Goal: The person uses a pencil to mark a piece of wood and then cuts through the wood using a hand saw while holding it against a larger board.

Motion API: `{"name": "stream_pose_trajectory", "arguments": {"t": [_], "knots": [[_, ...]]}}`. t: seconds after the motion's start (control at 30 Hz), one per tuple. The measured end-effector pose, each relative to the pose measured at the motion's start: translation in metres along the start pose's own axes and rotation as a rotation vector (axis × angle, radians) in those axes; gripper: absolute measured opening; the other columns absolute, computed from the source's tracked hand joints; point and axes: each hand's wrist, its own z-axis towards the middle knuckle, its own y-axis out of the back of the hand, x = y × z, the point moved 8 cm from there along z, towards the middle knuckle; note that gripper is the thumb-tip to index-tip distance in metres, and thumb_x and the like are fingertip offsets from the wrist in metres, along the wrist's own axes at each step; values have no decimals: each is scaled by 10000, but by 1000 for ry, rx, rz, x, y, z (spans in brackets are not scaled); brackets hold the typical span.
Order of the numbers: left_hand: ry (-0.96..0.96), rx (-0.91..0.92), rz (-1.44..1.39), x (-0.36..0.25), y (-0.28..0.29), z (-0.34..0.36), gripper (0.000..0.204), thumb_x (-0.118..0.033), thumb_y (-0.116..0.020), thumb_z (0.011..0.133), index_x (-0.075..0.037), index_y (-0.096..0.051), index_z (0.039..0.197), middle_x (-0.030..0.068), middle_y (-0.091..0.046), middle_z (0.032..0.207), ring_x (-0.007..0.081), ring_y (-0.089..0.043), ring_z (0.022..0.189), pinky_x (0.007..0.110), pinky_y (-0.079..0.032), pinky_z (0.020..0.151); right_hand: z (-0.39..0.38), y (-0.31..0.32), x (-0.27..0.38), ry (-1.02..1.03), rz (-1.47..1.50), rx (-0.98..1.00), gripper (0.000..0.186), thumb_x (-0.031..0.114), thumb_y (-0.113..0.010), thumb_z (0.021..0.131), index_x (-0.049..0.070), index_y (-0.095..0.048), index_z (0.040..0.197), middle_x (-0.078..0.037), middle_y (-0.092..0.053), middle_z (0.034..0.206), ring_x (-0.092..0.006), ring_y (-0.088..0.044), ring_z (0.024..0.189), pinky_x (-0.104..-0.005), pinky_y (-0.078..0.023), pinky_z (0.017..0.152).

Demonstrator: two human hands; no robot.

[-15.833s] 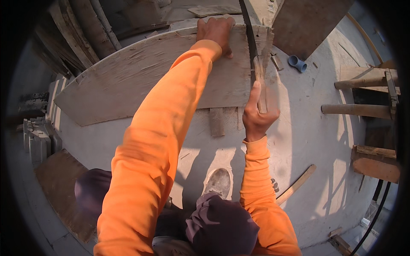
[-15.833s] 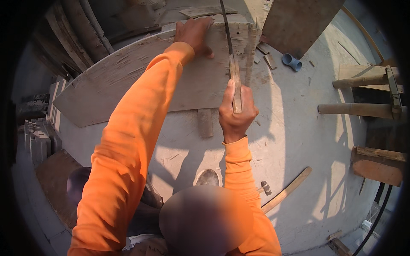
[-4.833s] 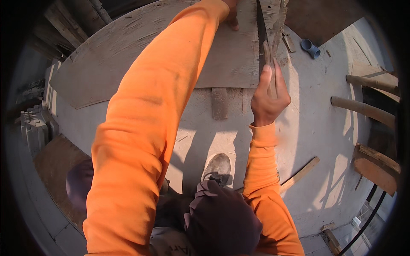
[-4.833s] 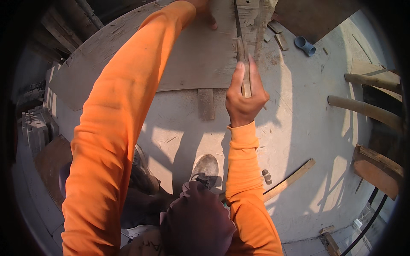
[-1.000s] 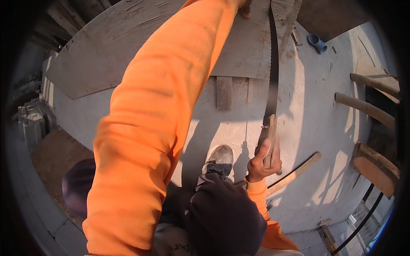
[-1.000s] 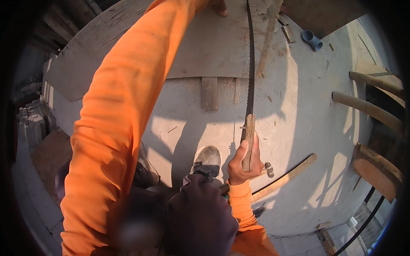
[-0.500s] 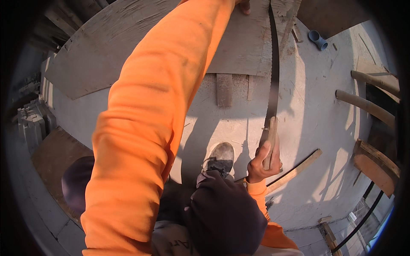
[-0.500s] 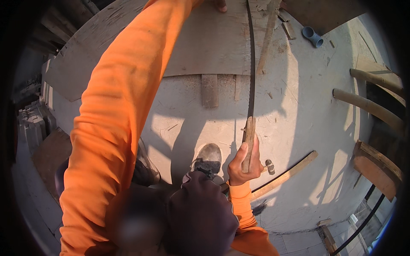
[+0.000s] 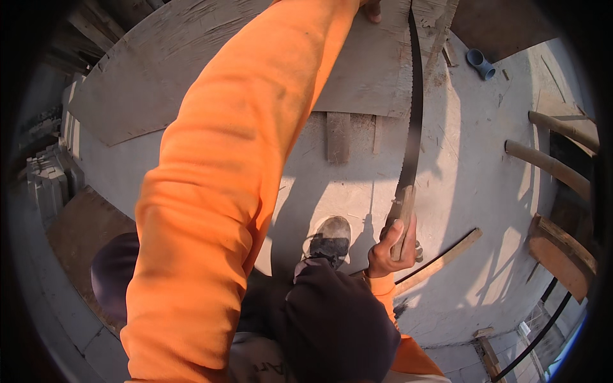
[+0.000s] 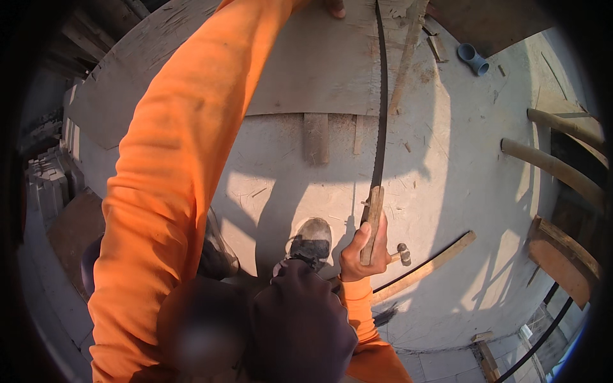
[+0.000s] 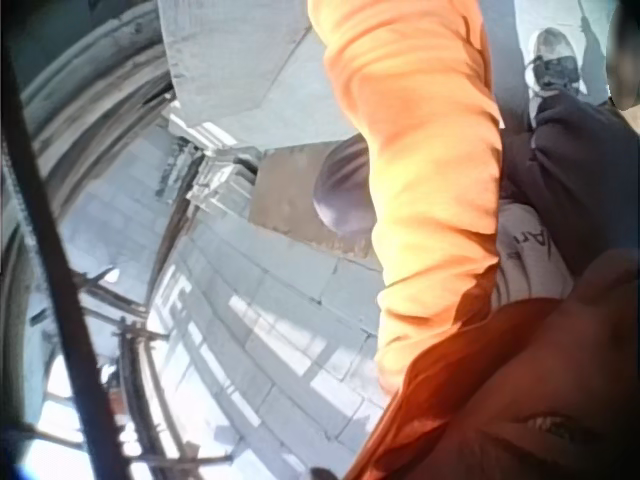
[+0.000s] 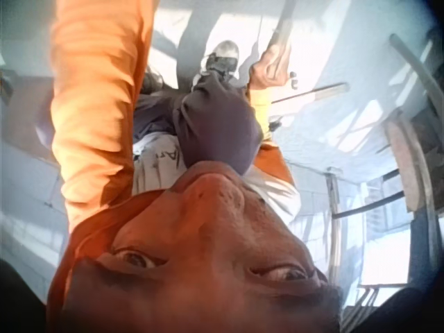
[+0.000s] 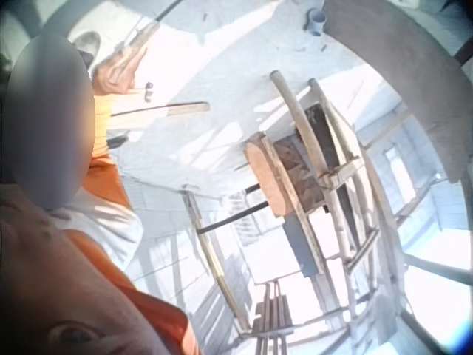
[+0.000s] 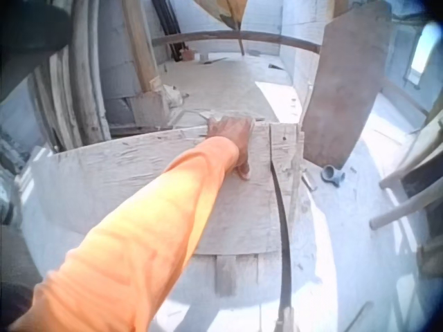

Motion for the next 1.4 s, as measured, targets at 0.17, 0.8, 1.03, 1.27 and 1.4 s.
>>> {"name": "stream_pose_trajectory", "arguments": {"t": [0.17, 0.8, 1.03, 1.27, 1.4], "knots": [[-10, 7, -20, -13, 2, -2, 987, -322, -1041, 520, -90, -601, 1372, 135, -658, 1383, 333, -554, 1370, 539, -402, 1144, 207, -100, 46, 239, 210, -96, 285, 86, -685, 977, -92, -708, 1198, -195, -766, 897, -152, -705, 729, -273, -554, 672], [8, 31, -60, -3, 19, -21, 874, -278, -1044, 498, -72, -663, 1257, 149, -708, 1285, 341, -633, 1271, 509, -454, 1090, 147, -74, 38, 187, 165, -60, 304, 84, -674, 978, -84, -697, 1231, -214, -779, 980, -183, -737, 766, -280, -573, 702], [-20, -85, -68, 3, 23, -23, 863, -259, -1039, 513, -55, -637, 1249, 165, -721, 1236, 359, -650, 1240, 528, -439, 1087, 2, -6, -8, -59, -7, 129, 365, 59, -548, 997, -114, -642, 1305, -230, -762, 1126, -255, -774, 965, -318, -594, 856], [-74, -24, -72, -20, 11, -25, 899, -274, -1037, 507, -71, -615, 1275, 170, -710, 1258, 366, -635, 1260, 529, -420, 1106, 195, -91, 49, 147, 265, -65, 308, 116, -691, 977, -99, -713, 1196, -191, -781, 935, -179, -734, 807, -300, -569, 730], [-35, 7, -74, -4, 12, -19, 916, -277, -1038, 505, -77, -618, 1294, 161, -710, 1262, 358, -636, 1260, 524, -426, 1102, 46, -21, -7, 30, 75, 30, 337, 6, -575, 986, -144, -644, 1280, -234, -762, 1124, -242, -767, 965, -310, -590, 839]]}}
